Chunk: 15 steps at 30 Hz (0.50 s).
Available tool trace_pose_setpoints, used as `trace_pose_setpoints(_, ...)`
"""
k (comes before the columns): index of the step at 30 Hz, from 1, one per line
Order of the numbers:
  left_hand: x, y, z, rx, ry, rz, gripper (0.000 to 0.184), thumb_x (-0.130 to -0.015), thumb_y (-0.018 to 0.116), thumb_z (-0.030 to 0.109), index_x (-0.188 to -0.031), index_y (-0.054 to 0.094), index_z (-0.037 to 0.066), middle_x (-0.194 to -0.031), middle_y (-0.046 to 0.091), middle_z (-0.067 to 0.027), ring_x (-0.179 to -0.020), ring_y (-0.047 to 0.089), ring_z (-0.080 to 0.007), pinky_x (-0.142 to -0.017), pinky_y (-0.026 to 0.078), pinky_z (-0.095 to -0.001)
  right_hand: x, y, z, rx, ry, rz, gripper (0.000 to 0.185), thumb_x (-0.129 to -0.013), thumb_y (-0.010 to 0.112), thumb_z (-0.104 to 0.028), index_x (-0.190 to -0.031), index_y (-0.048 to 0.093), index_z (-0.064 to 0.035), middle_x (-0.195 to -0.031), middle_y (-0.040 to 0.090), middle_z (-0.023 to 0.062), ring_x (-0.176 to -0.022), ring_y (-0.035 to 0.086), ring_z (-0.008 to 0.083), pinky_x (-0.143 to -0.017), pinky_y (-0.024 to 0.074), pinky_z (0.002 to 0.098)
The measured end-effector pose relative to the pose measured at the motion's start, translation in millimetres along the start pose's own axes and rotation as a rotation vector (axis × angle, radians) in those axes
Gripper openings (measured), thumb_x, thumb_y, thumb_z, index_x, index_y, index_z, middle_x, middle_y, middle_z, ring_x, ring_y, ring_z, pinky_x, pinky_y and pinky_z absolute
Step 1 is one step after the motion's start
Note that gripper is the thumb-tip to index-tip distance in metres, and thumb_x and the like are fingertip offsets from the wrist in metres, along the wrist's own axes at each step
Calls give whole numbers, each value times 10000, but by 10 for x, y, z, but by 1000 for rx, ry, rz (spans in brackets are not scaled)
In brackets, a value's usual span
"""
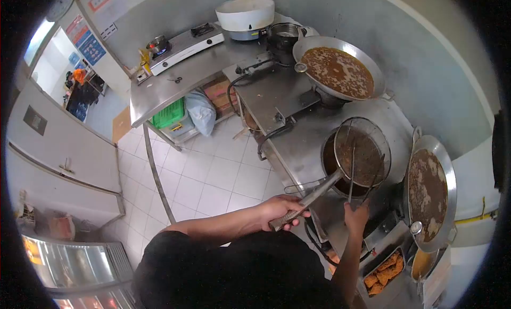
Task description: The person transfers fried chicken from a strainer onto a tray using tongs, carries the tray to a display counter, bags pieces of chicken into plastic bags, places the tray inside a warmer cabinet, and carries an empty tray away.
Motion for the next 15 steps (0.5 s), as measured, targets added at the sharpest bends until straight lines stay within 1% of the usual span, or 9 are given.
trace_pose_setpoints(3,-131,53,88,7,2,-27,431,-1024,510,151,-1422,387,44,-1101,631,-67,-659,550,-127,-443,475,-235,-254,81,267,69,-68,200,912,-814,802,-272,-1463,318,148,-1195,624,284,-956,683,352,-824,544,405)
trace_pose_setpoints(4,-165,67,141,7,-3,-25,489,-1023,510,145,-1477,348,63,-1093,634,-57,-654,559,-123,-448,485,-246,-228,32,213,-137,22,150,879,-830,796,-255,-1474,323,112,-1139,630,239,-887,674,301,-760,540,384)
trace_pose_setpoints(6,-354,57,209,36,9,-63,490,-1018,512,137,-1478,353,72,-1087,644,-50,-660,561,-118,-454,484,-245,-258,-2,30,-551,204,54,821,-860,784,-221,-1495,334,40,-1027,641,149,-750,657,198,-632,533,340)
trace_pose_setpoints(7,-396,97,258,51,12,-83,491,-1016,513,133,-1478,356,77,-1084,649,-46,-663,562,-115,-456,484,-244,-353,54,-18,-689,186,17,773,-872,776,-207,-1483,354,7,-995,624,117,-719,630,166,-601,519,319)
trace_pose_setpoints(8,-414,90,325,35,48,-36,436,-1016,520,136,-1428,394,71,-1088,668,-47,-666,567,-110,-460,484,-245,-462,141,-15,-829,171,-16,726,-883,768,-193,-1470,374,-26,-963,606,84,-687,603,133,-570,504,298)
trace_pose_setpoints(9,-482,60,359,48,63,-39,448,-1017,525,147,-1438,390,75,-1074,675,-52,-664,584,-115,-464,496,-252,-549,196,-2,-968,161,-39,682,-895,759,-180,-1458,394,-60,-931,589,51,-655,577,100,-540,489,277)
trace_pose_setpoints(11,-721,12,321,52,51,-72,473,-1019,536,170,-1458,381,83,-1046,689,-61,-660,617,-125,-471,521,-265,-593,171,-74,-1092,138,-21,616,-888,763,-177,-1396,429,-82,-978,611,53,-671,599,120,-562,511,281)
trace_pose_setpoints(13,-680,75,324,-32,28,-87,511,-1024,524,182,-1494,350,85,-1078,672,-56,-656,583,-116,-460,489,-254,-563,70,-155,-1119,217,-3,699,-882,763,-151,-1442,354,-67,-994,618,65,-674,608,130,-569,524,292)
trace_pose_setpoints(15,-390,190,430,-97,53,-72,499,-1025,516,175,-1489,359,77,-1089,660,-62,-655,562,-113,-454,472,-249,-584,144,-85,-1093,244,-48,964,-850,788,-125,-1566,146,-62,-1024,620,133,-717,644,184,-584,569,321)
Point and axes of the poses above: each hand's wrist, its own x-axis away from the middle knuckle, its own y-axis out of the palm, z = x × y, the point moved 10 cm from there along -x, towards the middle knuckle
